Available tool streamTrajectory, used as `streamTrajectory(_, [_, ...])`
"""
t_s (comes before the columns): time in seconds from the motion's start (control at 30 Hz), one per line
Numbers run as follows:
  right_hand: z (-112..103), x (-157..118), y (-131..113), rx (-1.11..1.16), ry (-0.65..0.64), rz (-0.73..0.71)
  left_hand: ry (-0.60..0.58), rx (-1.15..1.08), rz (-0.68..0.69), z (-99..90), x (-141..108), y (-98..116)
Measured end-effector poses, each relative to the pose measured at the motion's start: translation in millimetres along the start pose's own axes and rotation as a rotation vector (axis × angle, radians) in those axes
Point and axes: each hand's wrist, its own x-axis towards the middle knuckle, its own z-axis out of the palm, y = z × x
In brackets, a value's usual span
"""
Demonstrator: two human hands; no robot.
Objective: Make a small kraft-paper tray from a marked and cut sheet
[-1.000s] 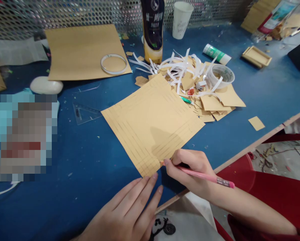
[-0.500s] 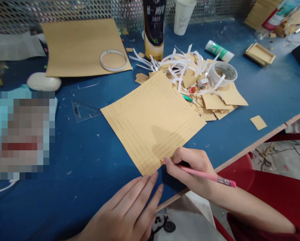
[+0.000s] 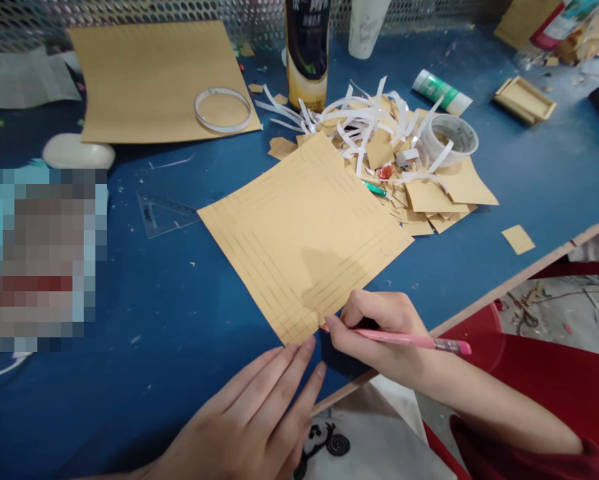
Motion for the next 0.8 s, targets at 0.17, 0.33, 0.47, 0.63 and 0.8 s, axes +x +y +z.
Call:
streamTrajectory(0.17, [1,2,-5,-0.094,0.156,-0.023,0.000,0.000,0.010,0.3,-1,0])
streamTrajectory(0.33, [0,0,-2,-0.066,0.101,-0.014,-0.005,-0.003,0.006,1.2,-2,2])
streamTrajectory(0.47, [-1,2,-3,0.099,0.148,0.071,0.030,0.015,-0.007,2.2,1,1])
streamTrajectory(0.63, [-2,5,-8,0.240,0.307,0.123,0.143,0.102,0.012,10.4,2,-2])
streamTrajectory(0.8, [-8,9,-7,0.053,0.178,0.109,0.273,0.238,0.035,27.4,2,-7])
